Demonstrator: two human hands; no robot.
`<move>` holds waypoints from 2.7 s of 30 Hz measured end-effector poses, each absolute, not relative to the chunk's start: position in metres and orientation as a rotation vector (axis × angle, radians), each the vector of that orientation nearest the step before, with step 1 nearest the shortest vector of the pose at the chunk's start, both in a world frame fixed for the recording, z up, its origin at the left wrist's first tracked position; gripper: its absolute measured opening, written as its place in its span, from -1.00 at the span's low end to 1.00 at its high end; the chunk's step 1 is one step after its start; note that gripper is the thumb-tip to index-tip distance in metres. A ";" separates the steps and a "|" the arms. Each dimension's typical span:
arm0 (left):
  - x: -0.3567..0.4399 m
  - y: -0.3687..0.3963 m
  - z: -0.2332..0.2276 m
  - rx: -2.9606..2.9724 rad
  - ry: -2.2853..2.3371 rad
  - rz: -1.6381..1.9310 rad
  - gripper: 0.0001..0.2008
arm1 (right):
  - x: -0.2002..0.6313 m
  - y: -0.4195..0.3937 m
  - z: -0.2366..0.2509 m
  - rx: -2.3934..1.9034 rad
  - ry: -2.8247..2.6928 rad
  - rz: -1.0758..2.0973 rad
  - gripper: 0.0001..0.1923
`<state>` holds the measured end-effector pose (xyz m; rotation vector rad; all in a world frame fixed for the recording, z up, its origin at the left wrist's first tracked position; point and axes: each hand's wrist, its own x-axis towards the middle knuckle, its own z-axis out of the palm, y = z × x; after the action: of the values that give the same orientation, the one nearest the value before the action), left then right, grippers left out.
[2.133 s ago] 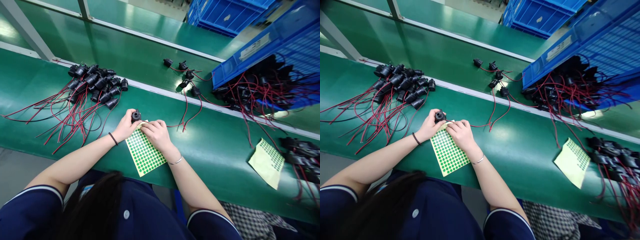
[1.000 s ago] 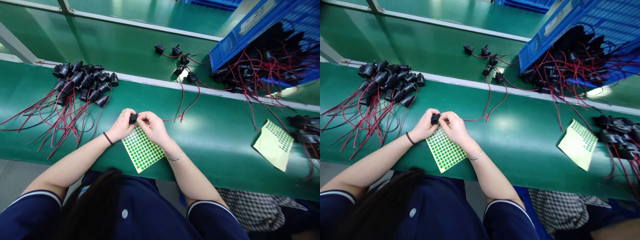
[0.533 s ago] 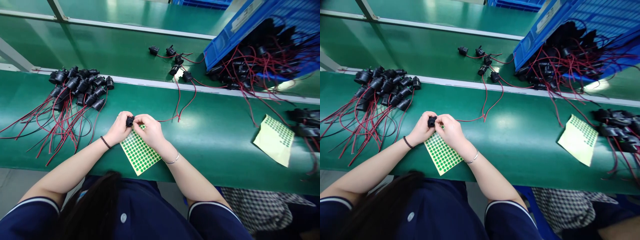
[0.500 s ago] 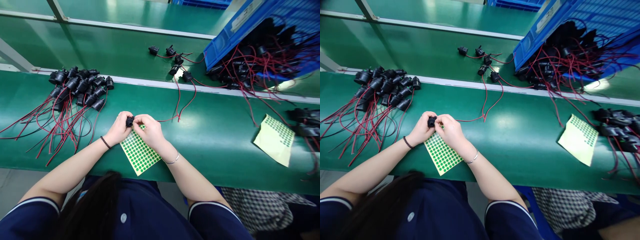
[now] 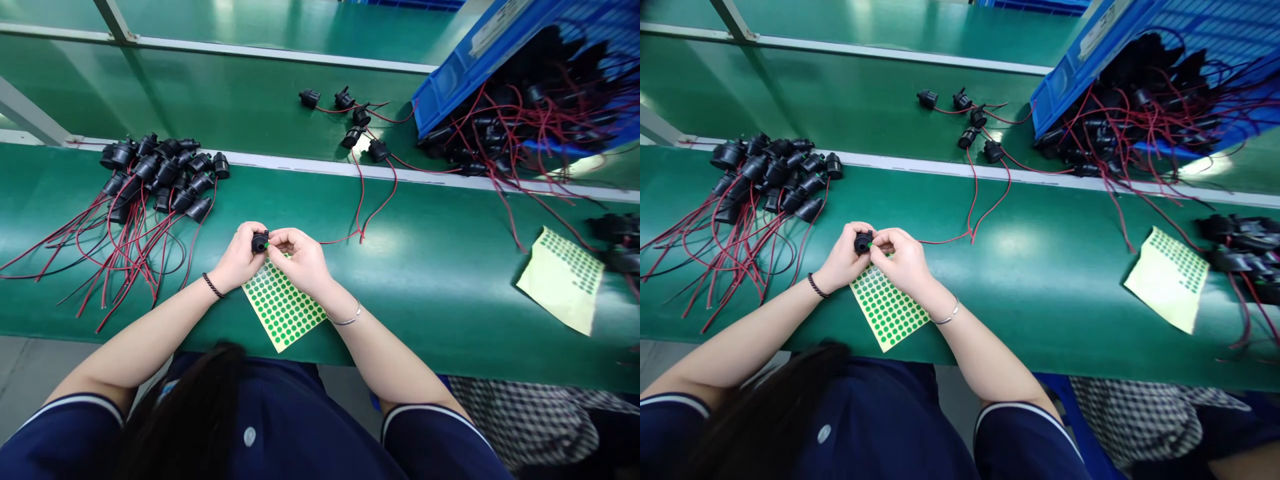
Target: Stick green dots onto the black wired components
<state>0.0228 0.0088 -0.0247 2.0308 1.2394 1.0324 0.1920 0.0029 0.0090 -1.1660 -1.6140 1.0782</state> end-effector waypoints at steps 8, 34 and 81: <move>0.025 0.008 -0.021 2.154 1.223 1.043 -0.69 | 0.190 0.004 0.005 -1.227 -1.476 1.237 -0.91; 0.026 0.006 -0.013 1.903 1.275 1.017 -0.66 | 0.196 0.003 0.006 -1.175 -1.631 1.066 -0.89; 0.025 0.008 -0.018 2.202 1.215 1.276 -0.64 | 0.188 -0.001 0.002 -1.045 -1.425 1.192 -0.87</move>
<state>0.0252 0.0083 -0.0183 2.2018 1.2145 1.2760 0.1878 -0.0015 0.0017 -1.0450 -1.4254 1.1917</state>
